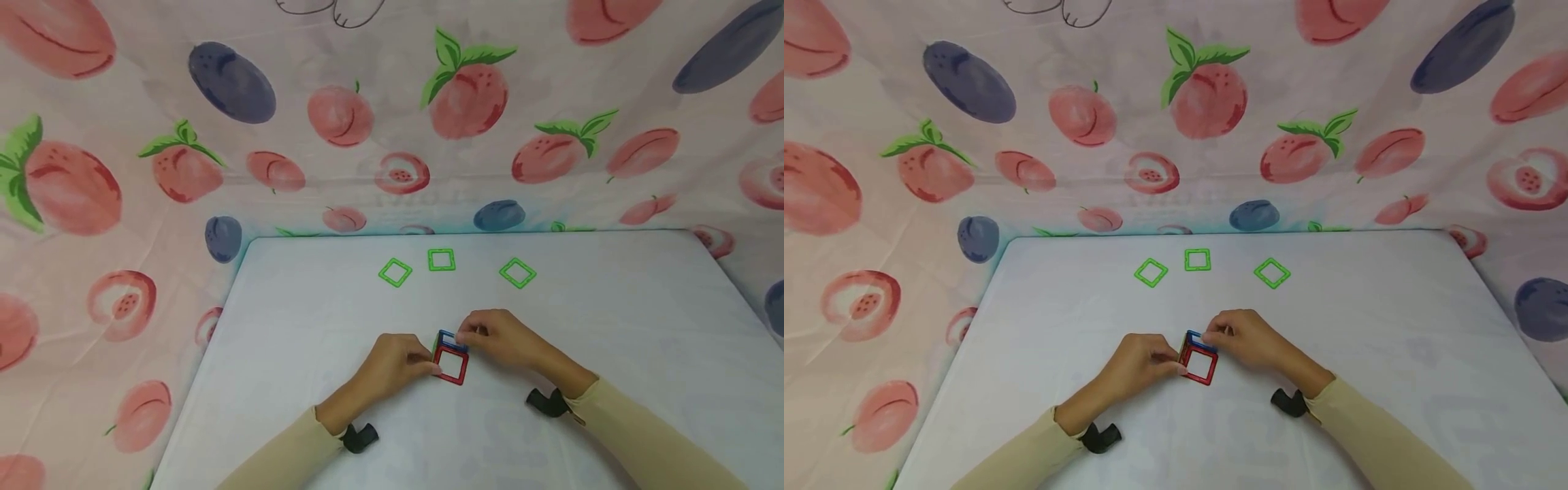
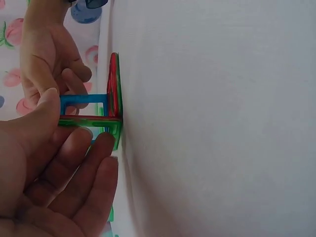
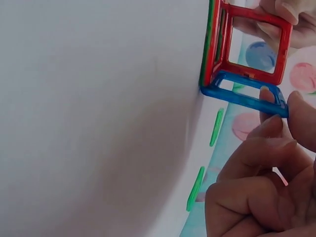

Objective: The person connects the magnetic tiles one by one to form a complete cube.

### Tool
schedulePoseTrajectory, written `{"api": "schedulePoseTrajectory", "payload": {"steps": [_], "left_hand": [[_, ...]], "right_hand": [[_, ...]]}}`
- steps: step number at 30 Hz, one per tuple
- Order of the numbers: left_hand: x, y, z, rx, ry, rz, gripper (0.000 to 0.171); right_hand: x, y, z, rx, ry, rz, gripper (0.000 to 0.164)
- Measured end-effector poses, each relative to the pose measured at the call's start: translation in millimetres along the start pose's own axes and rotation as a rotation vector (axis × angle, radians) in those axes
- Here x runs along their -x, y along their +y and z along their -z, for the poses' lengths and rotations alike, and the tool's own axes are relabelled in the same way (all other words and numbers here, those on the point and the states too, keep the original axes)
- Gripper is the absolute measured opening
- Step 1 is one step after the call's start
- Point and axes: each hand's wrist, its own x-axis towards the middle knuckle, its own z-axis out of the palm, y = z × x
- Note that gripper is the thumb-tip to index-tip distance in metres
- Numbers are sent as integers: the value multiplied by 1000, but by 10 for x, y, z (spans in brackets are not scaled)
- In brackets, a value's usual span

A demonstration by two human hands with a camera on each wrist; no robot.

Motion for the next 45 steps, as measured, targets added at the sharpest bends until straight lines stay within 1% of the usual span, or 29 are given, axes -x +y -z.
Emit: {"api": "schedulePoseTrajectory", "payload": {"steps": [4,7,11,15,16,18,20,22,25,28,31,35,39,42,45], "left_hand": [[15,-16,3,12,-17,30,13],[17,-26,0,15,-17,22,13],[11,-24,-3,18,-14,-5,11],[1,-27,11,3,-25,-7,13],[-2,-28,20,9,-35,8,15],[-15,-26,48,37,-62,64,18],[-37,-34,69,72,-79,139,22],[-69,-38,85,115,-81,214,27],[-131,-58,76,156,-70,266,33],[-180,-72,60,225,-71,289,38],[-205,-82,44,297,-74,318,35],[-215,-107,27,330,-68,335,30],[-219,-135,12,341,-66,347,30],[-221,-140,11,343,-68,355,31],[-221,-137,11,346,-68,357,30]], "right_hand": [[14,6,5,15,-16,7,9],[22,-9,14,32,-12,-2,10],[56,-33,51,59,17,-8,11],[91,-26,79,57,27,33,9],[95,-18,80,50,24,47,10],[89,-1,71,31,24,55,9],[73,19,56,17,26,48,8],[48,40,43,6,25,35,7],[0,64,39,-18,12,8,8],[-48,79,44,-59,-10,-15,11],[-91,89,51,-98,-29,-21,12],[-131,111,59,-129,-55,-18,13],[-148,126,110,-119,-71,-51,16],[-169,144,216,-78,-28,-126,25],[-209,183,398,-23,64,-206,35]]}}
